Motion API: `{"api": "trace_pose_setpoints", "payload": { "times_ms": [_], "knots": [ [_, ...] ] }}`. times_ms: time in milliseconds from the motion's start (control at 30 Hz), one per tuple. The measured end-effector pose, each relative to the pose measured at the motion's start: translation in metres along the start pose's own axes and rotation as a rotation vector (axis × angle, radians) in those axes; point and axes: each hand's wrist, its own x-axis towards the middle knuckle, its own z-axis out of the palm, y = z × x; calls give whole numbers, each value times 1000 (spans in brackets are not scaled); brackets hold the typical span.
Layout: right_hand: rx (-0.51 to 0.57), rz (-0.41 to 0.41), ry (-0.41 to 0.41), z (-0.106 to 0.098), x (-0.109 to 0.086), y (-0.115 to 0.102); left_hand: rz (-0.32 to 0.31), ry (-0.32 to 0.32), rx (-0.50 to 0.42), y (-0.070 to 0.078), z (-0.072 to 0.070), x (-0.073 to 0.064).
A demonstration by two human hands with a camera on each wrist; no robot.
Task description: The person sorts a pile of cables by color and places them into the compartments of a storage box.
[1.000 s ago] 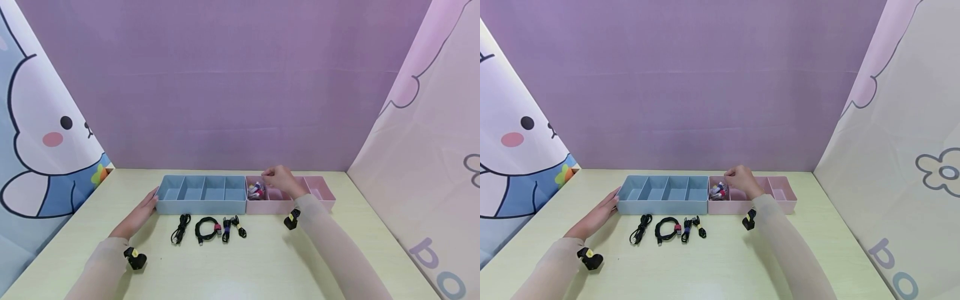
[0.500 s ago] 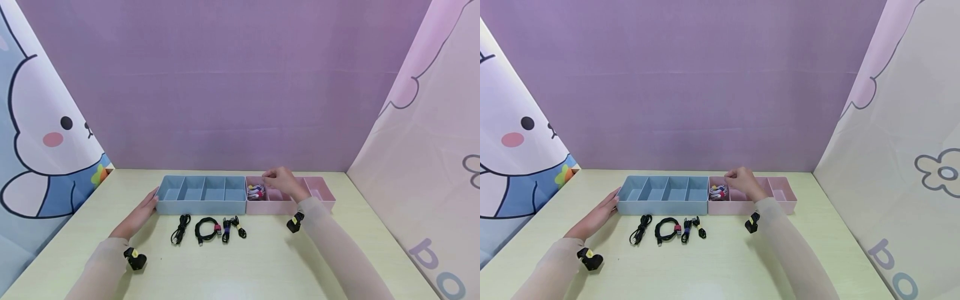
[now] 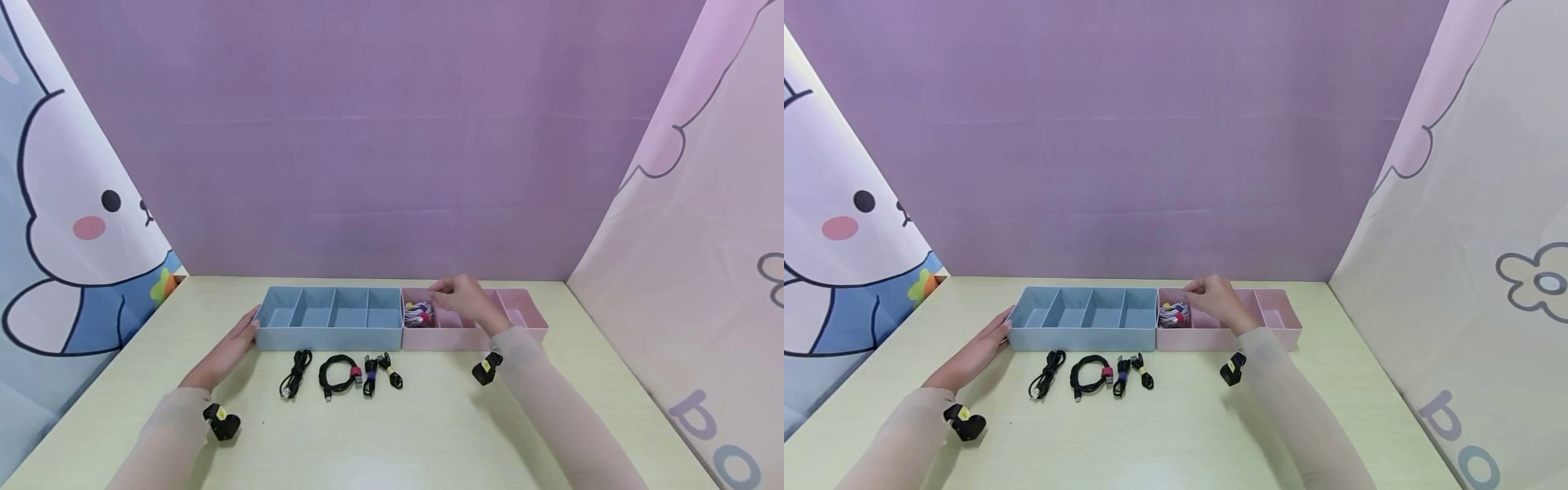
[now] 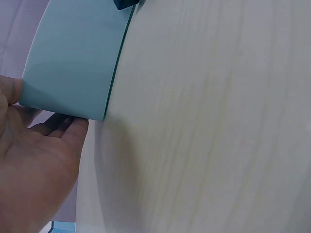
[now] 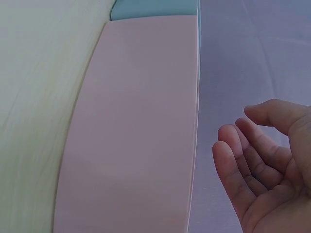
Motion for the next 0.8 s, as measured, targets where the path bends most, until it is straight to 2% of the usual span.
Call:
{"api": "trace_pose_setpoints", "payload": {
  "times_ms": [200,467,800],
  "knots": [
    [0,-29,-12,1,-5,-2,-10,1,3,1,0,0],
    [-46,-70,10,6,-10,-5,4,8,-14,2,0,2],
    [-45,-83,-7,11,-19,-10,-13,6,2,-2,-1,1]
  ]
}}
